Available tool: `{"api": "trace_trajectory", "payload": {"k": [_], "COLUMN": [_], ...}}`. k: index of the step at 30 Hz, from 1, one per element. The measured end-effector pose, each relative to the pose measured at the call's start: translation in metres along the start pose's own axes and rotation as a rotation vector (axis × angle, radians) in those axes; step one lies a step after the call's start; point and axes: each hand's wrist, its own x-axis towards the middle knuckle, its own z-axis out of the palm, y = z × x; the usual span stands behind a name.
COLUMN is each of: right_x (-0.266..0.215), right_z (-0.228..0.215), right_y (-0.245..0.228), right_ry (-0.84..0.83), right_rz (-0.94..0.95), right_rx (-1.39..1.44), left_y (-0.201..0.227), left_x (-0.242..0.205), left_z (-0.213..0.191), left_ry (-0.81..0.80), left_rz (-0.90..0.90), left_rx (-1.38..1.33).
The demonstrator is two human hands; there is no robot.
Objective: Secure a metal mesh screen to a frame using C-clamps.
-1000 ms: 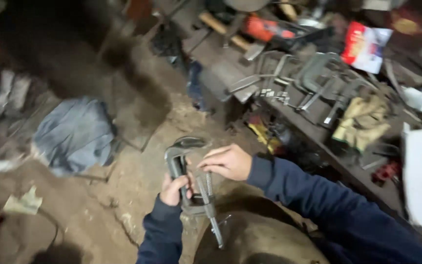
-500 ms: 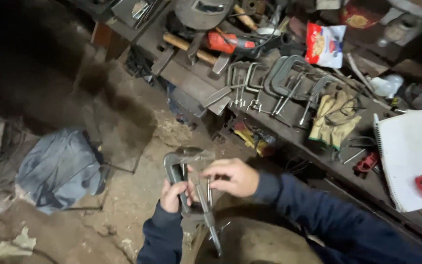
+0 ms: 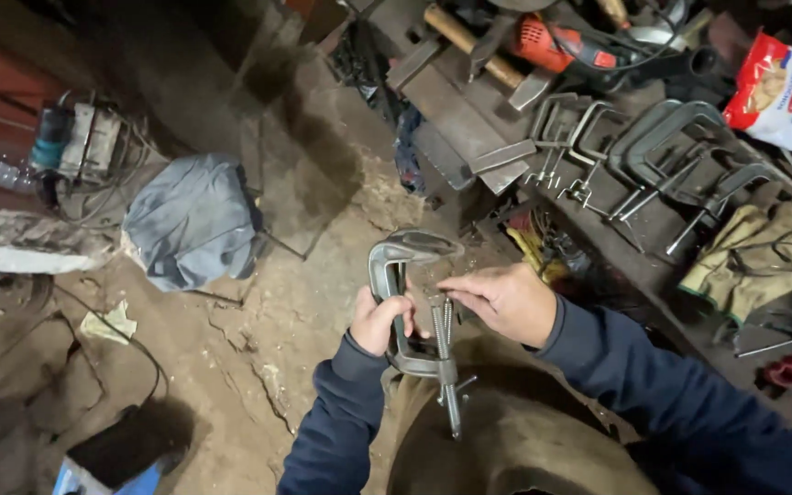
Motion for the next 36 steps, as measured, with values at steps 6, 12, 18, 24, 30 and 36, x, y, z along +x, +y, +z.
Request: {"api": "trace_trajectory", "payload": {"k": [6, 12, 18, 24, 30, 36], "right_x": [0.015, 0.002, -0.011, 0.008, 0.029, -0.049], "right_z": [-0.004, 0.014, 0.035, 0.011, 0.041, 0.149], "right_y": [0.003, 0.020, 0.001, 0.008, 0.011, 0.138], "right_ry": [-0.221, -0.124, 0.239, -0.046, -0.091, -0.258], "right_rz": [0.047, -0.218, -0.287, -0.258, -0.281, 0.293], "right_rx": [-0.271, 0.277, 0.082, -0.295, 0.631, 0.797], "left_y": [0.010, 0.008, 0.007, 0.026, -0.002, -0.024], "left_x": [-0.009, -0.011, -0.016, -0.023, -0.045, -0.101], "left_z": [0.001, 0.000, -0.002, 0.008, 0.034, 0.054], "left_ry": [-0.021, -0.095, -0.096, -0.147, 0.083, 0.379], "left_rz": [0.064, 0.039, -0.019, 0.087, 0.522, 0.482], "left_rx": [0.115, -0.086, -0.176, 0.019, 0.155, 0.421]}}
